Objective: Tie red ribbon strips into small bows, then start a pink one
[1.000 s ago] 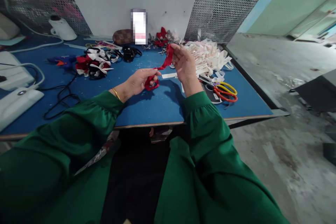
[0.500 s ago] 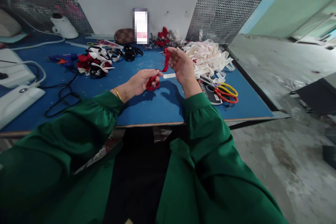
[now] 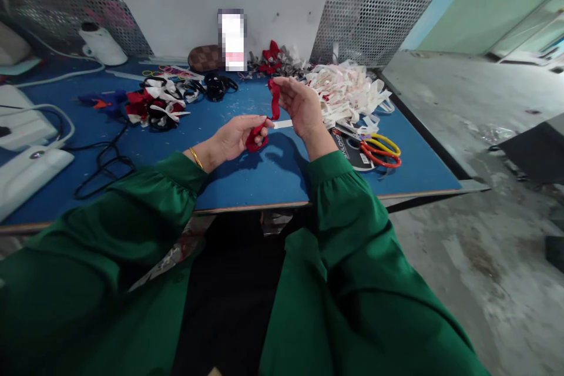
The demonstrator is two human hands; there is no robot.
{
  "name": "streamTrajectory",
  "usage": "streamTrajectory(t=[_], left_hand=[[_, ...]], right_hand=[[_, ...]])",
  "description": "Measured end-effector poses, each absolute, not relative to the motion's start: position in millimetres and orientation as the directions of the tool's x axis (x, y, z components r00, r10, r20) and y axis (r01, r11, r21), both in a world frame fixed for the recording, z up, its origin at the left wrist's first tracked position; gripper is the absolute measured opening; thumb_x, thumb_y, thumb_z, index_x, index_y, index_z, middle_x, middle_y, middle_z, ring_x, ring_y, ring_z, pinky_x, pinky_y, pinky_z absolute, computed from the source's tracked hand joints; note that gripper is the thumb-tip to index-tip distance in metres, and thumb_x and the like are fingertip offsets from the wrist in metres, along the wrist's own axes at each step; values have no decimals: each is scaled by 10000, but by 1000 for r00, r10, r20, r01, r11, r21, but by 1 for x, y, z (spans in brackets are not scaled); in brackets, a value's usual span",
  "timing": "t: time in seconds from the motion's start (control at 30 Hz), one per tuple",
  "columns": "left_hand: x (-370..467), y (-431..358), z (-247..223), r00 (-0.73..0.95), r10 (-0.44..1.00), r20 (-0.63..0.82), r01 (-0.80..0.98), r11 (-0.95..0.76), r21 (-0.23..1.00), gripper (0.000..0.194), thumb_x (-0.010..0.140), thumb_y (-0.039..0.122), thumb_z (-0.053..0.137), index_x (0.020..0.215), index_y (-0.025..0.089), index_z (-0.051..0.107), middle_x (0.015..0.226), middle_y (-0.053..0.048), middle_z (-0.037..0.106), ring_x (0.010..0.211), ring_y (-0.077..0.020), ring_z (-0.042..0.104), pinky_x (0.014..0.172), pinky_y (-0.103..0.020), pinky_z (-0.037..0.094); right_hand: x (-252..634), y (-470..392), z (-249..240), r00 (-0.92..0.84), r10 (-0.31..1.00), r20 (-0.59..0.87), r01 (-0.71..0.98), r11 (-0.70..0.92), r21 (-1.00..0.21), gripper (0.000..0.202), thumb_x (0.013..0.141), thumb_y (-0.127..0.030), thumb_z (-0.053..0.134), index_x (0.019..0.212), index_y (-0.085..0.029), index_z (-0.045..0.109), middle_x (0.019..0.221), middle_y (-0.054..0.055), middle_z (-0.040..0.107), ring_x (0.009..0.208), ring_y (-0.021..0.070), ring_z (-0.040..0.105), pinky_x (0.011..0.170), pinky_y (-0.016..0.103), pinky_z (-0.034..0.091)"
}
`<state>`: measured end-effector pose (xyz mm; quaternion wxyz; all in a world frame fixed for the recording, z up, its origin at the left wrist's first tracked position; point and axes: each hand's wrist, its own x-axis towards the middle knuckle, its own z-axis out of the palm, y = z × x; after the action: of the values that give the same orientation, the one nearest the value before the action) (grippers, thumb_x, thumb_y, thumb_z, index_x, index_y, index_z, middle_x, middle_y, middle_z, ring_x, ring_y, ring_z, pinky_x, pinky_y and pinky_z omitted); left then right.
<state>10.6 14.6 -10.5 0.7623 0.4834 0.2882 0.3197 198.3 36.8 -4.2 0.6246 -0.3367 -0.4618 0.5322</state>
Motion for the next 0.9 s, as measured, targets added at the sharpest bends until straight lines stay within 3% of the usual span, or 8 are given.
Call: streamTrajectory(t=[0.2, 0.4, 0.9], left_hand=[[15, 14, -12, 616, 773, -148, -223, 352, 909, 127, 900, 184, 609, 852, 107, 697, 655, -1, 599, 478, -45, 512, 464, -161, 382], [15, 16, -23, 559, 811, -173, -246, 362, 899, 123, 885, 194, 633, 852, 103, 708, 643, -2, 610, 454, -44, 514, 438, -158, 375], [14, 15, -33, 475, 871, -121, -317, 297, 901, 139, 848, 258, 677, 828, 125, 710, 638, -7, 608, 437, -62, 523, 410, -180, 378]], right_hand=[[198, 35, -3, 33, 972, 233, -358, 229, -905, 292, 848, -443, 562, 953, -219, 718, 991, 21, 741, 968, 181, 690, 901, 343, 531], [201, 36, -3, 171, 958, 231, -361, 279, -890, 276, 813, -429, 566, 930, -236, 724, 1002, 15, 756, 956, 178, 694, 876, 358, 538], [200, 40, -6, 207, 965, 161, -470, 242, -849, 204, 750, -347, 624, 842, -233, 765, 915, 36, 789, 867, 195, 720, 685, 297, 571]])
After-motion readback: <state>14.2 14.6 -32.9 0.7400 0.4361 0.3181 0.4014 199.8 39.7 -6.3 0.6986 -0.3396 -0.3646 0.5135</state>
